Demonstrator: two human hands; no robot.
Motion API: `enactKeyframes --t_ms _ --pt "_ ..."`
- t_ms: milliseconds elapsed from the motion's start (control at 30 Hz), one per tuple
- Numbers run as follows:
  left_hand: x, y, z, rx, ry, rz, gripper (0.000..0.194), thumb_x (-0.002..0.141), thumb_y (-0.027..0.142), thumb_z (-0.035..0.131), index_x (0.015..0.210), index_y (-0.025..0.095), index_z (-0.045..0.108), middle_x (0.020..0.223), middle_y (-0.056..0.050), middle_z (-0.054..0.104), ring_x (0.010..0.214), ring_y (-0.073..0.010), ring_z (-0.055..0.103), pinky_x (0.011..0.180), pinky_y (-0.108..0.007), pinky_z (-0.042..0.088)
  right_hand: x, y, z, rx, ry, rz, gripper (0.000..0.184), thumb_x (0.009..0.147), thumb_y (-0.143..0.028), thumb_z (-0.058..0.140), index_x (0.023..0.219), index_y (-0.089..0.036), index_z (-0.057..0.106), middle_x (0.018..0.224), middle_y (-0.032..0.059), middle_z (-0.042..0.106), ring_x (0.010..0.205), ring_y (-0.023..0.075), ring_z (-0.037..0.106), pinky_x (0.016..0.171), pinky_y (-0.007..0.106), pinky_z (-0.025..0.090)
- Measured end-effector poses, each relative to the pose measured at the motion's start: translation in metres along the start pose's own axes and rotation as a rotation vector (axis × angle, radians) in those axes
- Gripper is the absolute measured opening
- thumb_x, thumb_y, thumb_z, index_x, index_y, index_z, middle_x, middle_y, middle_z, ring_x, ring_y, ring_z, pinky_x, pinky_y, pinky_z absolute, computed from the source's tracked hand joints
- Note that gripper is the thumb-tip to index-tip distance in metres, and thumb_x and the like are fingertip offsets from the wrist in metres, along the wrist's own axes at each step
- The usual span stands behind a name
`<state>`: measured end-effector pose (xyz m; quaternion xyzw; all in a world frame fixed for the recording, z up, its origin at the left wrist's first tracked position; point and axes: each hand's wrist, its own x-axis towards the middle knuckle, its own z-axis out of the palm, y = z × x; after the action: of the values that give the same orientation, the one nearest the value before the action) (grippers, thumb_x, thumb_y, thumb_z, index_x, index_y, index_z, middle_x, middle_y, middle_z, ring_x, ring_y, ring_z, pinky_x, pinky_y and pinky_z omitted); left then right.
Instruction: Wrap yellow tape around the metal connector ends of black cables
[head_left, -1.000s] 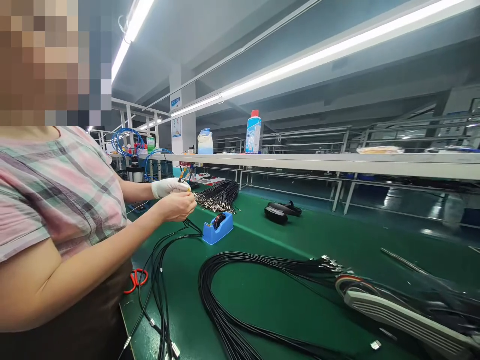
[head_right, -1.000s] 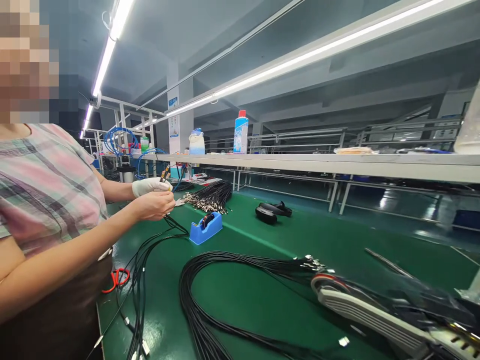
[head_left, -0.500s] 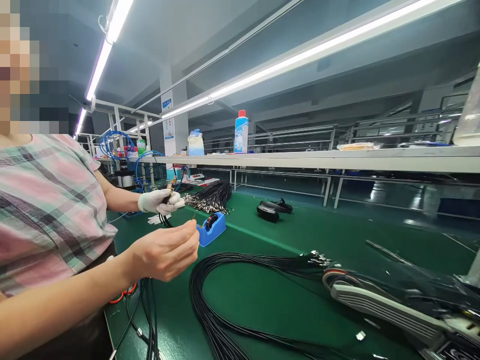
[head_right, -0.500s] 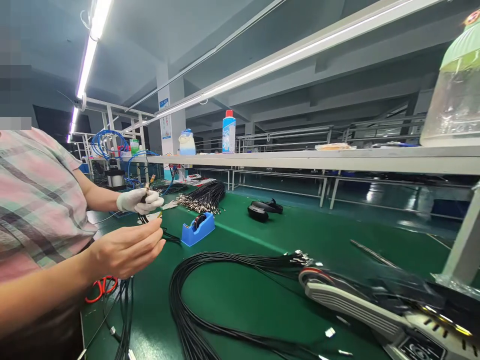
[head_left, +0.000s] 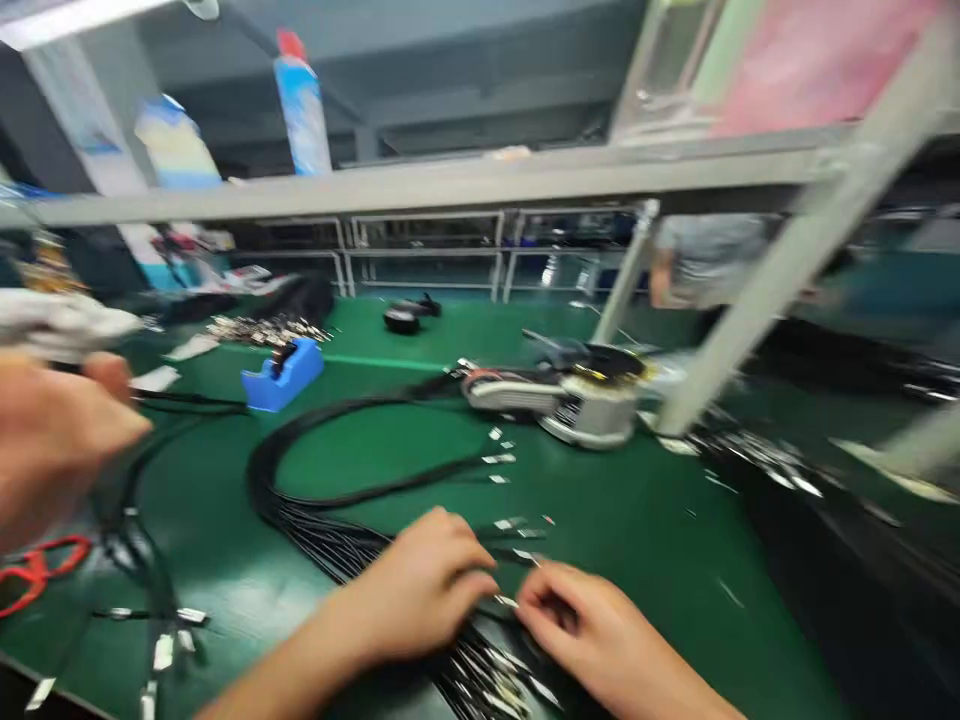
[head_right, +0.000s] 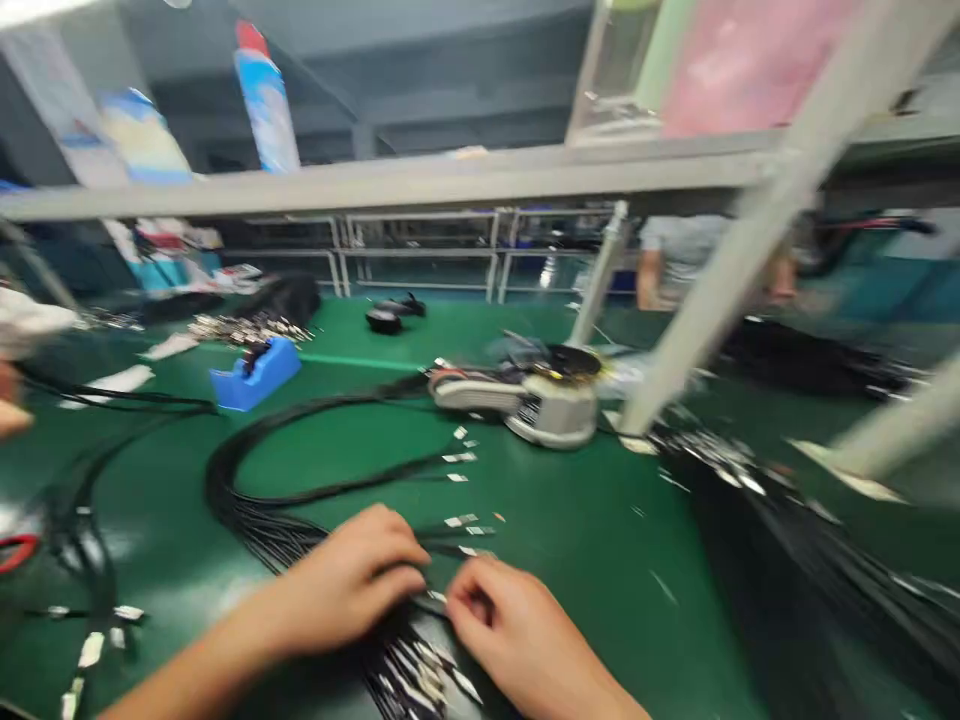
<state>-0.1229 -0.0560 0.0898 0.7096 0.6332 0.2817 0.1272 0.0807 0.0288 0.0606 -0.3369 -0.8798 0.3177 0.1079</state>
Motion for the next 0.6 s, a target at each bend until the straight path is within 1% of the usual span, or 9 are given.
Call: enactKeyframes --t_ms 33,100,167,233,300,400,433,500,600 --pt "0.0 0.004 0.006 -0.046 -0.011 0.025 0.017 0.089 0.028 0.049 0.092 0.024 0.066 0.088 -0.003 0.065 0.089 -0.0163 0.057 0.081 -0.029 0.048 0.0 0.0 -0.002 0.02 -0.024 -0.024 0.016 0.082 -0.024 0.052 0.07 -0.025 0.062 0.07 -0.0003 0.066 0.064 0.0153 0.06 0.06 0.025 0.047" --pt "0.0 0.004 0.008 -0.078 -0.002 0.025 0.017 0.09 0.026 0.048 0.094 0.023 0.064 0.091 -0.003 0.064 0.089 -0.0161 0.056 0.081 -0.029 0.046 0.0 0.0 -0.003 0.01 -0.041 -0.014 0.015 0.081 -0.021 0.051 0.071 -0.02 0.061 0.067 0.0001 0.064 0.062 0.014 0.058 0.057 0.022 0.043" --pt "0.0 -0.003 0.007 -0.047 -0.021 0.008 0.016 0.09 0.024 0.048 0.093 0.023 0.063 0.09 -0.002 0.063 0.089 -0.0166 0.055 0.08 -0.03 0.045 -0.003 -0.004 -0.002 -0.023 -0.063 -0.019 0.013 0.078 -0.016 0.052 0.069 -0.019 0.062 0.065 -0.0005 0.064 0.06 0.0124 0.056 0.055 0.02 0.04" --pt "0.002 -0.01 0.01 -0.001 -0.066 0.004 0.015 0.089 0.021 0.049 0.09 0.022 0.063 0.087 -0.002 0.063 0.087 -0.0168 0.054 0.079 -0.03 0.045 -0.007 -0.009 0.0 -0.058 -0.112 -0.067 0.014 0.075 -0.012 0.053 0.068 -0.018 0.064 0.066 -0.0006 0.065 0.058 0.0112 0.055 0.054 0.019 0.038" --pt "0.009 -0.012 0.021 0.061 -0.126 0.04 0.016 0.089 0.018 0.048 0.086 0.021 0.063 0.084 -0.002 0.063 0.084 -0.017 0.054 0.076 -0.029 0.045 -0.01 -0.012 0.0 -0.079 -0.17 -0.112 0.014 0.073 -0.011 0.056 0.068 -0.018 0.067 0.067 -0.0001 0.066 0.058 0.0112 0.055 0.055 0.019 0.038" --pt "0.026 -0.008 0.05 0.176 -0.196 0.163 0.02 0.089 0.017 0.045 0.084 0.019 0.064 0.081 -0.004 0.061 0.082 -0.0191 0.053 0.074 -0.031 0.044 -0.01 -0.008 -0.009 -0.06 -0.197 -0.104 0.013 0.075 -0.015 0.058 0.072 -0.019 0.07 0.069 0.0005 0.069 0.061 0.0128 0.057 0.058 0.02 0.039" --pt "0.032 -0.006 0.059 0.199 -0.206 0.197 0.021 0.089 0.016 0.044 0.085 0.019 0.064 0.082 -0.005 0.06 0.083 -0.0203 0.052 0.074 -0.032 0.043 -0.008 -0.004 -0.014 -0.046 -0.175 -0.082 0.014 0.076 -0.017 0.057 0.072 -0.019 0.07 0.07 0.0006 0.069 0.062 0.0132 0.058 0.059 0.021 0.04" --pt "0.043 -0.001 0.074 0.213 -0.203 0.223 0.021 0.088 0.015 0.043 0.084 0.018 0.064 0.083 -0.007 0.059 0.084 -0.0225 0.051 0.076 -0.035 0.042 -0.005 0.007 -0.026 -0.022 -0.068 -0.013 0.018 0.081 -0.02 0.052 0.072 -0.019 0.068 0.071 0.001 0.069 0.064 0.0138 0.058 0.06 0.022 0.04" --pt "0.052 0.001 0.084 0.205 -0.195 0.214 0.022 0.088 0.014 0.043 0.081 0.017 0.063 0.081 -0.007 0.057 0.083 -0.0233 0.05 0.075 -0.036 0.042 0.002 0.027 -0.039 0.024 0.144 0.121 0.019 0.083 -0.023 0.049 0.076 -0.019 0.066 0.075 0.0022 0.068 0.066 0.0152 0.058 0.062 0.025 0.041"
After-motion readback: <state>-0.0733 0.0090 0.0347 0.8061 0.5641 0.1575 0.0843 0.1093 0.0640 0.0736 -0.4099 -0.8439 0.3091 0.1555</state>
